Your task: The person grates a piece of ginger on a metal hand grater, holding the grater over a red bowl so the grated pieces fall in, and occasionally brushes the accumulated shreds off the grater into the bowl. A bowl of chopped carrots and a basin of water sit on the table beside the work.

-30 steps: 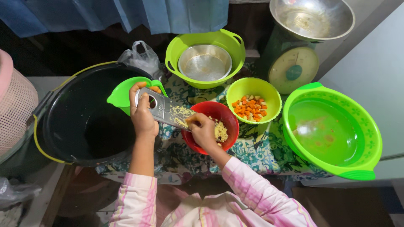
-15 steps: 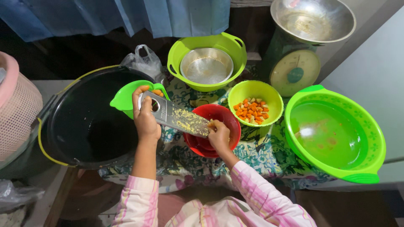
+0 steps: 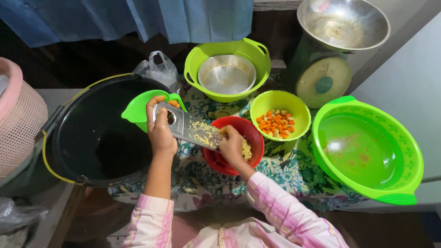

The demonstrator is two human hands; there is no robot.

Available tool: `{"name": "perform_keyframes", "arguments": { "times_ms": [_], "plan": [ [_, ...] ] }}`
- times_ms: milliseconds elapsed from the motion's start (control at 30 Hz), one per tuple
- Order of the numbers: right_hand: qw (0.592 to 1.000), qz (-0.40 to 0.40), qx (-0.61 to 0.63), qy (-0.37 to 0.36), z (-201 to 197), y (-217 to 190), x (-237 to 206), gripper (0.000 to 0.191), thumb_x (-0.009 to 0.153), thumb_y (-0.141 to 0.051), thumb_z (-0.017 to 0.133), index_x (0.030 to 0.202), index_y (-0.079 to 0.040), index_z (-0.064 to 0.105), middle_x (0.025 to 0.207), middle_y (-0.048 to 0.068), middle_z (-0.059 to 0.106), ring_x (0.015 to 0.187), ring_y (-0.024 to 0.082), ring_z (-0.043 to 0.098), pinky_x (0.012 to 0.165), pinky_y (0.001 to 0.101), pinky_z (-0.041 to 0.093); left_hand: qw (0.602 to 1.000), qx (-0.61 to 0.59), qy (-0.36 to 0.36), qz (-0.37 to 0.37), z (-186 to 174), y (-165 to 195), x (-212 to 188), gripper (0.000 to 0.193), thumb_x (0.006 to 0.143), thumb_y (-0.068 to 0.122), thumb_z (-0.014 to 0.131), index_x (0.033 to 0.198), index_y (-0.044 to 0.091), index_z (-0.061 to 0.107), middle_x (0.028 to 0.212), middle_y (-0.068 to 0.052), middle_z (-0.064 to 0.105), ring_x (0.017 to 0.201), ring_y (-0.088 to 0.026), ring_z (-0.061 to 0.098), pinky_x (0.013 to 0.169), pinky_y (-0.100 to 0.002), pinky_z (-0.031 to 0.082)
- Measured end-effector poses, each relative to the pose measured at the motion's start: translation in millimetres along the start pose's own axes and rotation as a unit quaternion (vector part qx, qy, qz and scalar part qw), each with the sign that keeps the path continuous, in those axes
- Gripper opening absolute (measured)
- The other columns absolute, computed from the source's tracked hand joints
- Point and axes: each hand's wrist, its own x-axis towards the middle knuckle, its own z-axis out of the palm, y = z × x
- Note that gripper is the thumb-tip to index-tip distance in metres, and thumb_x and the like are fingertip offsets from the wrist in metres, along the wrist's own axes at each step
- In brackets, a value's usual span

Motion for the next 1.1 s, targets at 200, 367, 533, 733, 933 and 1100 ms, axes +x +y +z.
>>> {"name": "perform_keyframes", "arguments": {
  "times_ms": [200, 367, 533, 733, 933, 1100],
  "plan": [
    [0.998, -0.063, -0.003, -0.021, 4, -4, 2, 0.019, 0.081, 0.006, 0.057, 0.094, -0.004, 0.066, 0.083, 0.015, 0.072, 0.077, 0.025, 0.072, 0.072, 0.0351, 0.056, 1.0, -0.019, 0.006, -0.012, 1, 1, -1, 0.028, 0.103, 0.006, 0.043, 0.13, 0.007, 0.052, 0.11, -0.013, 0.067, 0.101, -0.02, 0.065, 0.095, -0.036, 0.055],
    [0.998, 0.056, -0.039, 0.004, -10, 4, 7, 0.008, 0.087, 0.0, 0.065, 0.092, -0.005, 0.069, 0.081, 0.015, 0.073, 0.076, 0.025, 0.072, 0.072, 0.0362, 0.054, 1.0, 0.007, -0.003, 0.013, 1, -2, 0, 0.028, 0.105, 0.006, 0.043, 0.131, 0.006, 0.053, 0.11, -0.014, 0.067, 0.101, -0.02, 0.065, 0.096, -0.035, 0.054],
    [0.998, -0.068, 0.003, -0.018, 6, -4, -9, 0.013, 0.085, 0.006, 0.06, 0.092, -0.003, 0.065, 0.086, 0.015, 0.072, 0.081, 0.025, 0.071, 0.074, 0.0355, 0.055, 1.0, 0.0, 0.002, 0.002, 0, -2, -2, 0.028, 0.105, 0.006, 0.043, 0.131, 0.006, 0.052, 0.11, -0.014, 0.067, 0.101, -0.021, 0.065, 0.096, -0.036, 0.054],
    [1.0, 0.009, -0.01, 0.0, -3, 7, -2, 0.008, 0.086, 0.004, 0.065, 0.09, -0.003, 0.067, 0.082, 0.016, 0.072, 0.075, 0.025, 0.07, 0.071, 0.0356, 0.054, 1.0, -0.004, 0.003, -0.002, 1, 0, -2, 0.028, 0.104, 0.006, 0.043, 0.131, 0.006, 0.052, 0.11, -0.013, 0.067, 0.101, -0.021, 0.065, 0.096, -0.036, 0.054],
    [0.996, -0.014, 0.053, -0.064, 1, -5, 4, 0.008, 0.09, 0.0, 0.066, 0.097, -0.002, 0.07, 0.086, 0.014, 0.075, 0.077, 0.022, 0.071, 0.071, 0.0336, 0.054, 1.0, 0.0, -0.004, 0.005, 1, -1, -3, 0.028, 0.104, 0.006, 0.043, 0.131, 0.006, 0.052, 0.11, -0.014, 0.068, 0.102, -0.021, 0.065, 0.096, -0.036, 0.054],
    [0.994, -0.089, -0.003, -0.068, 9, -36, -13, 0.01, 0.089, -0.005, 0.072, 0.098, -0.001, 0.071, 0.089, 0.014, 0.073, 0.075, 0.023, 0.07, 0.067, 0.0341, 0.054, 1.0, -0.008, 0.004, -0.002, 1, 0, -2, 0.028, 0.104, 0.006, 0.044, 0.131, 0.006, 0.053, 0.11, -0.013, 0.067, 0.101, -0.021, 0.064, 0.096, -0.036, 0.053]
  ]
}}
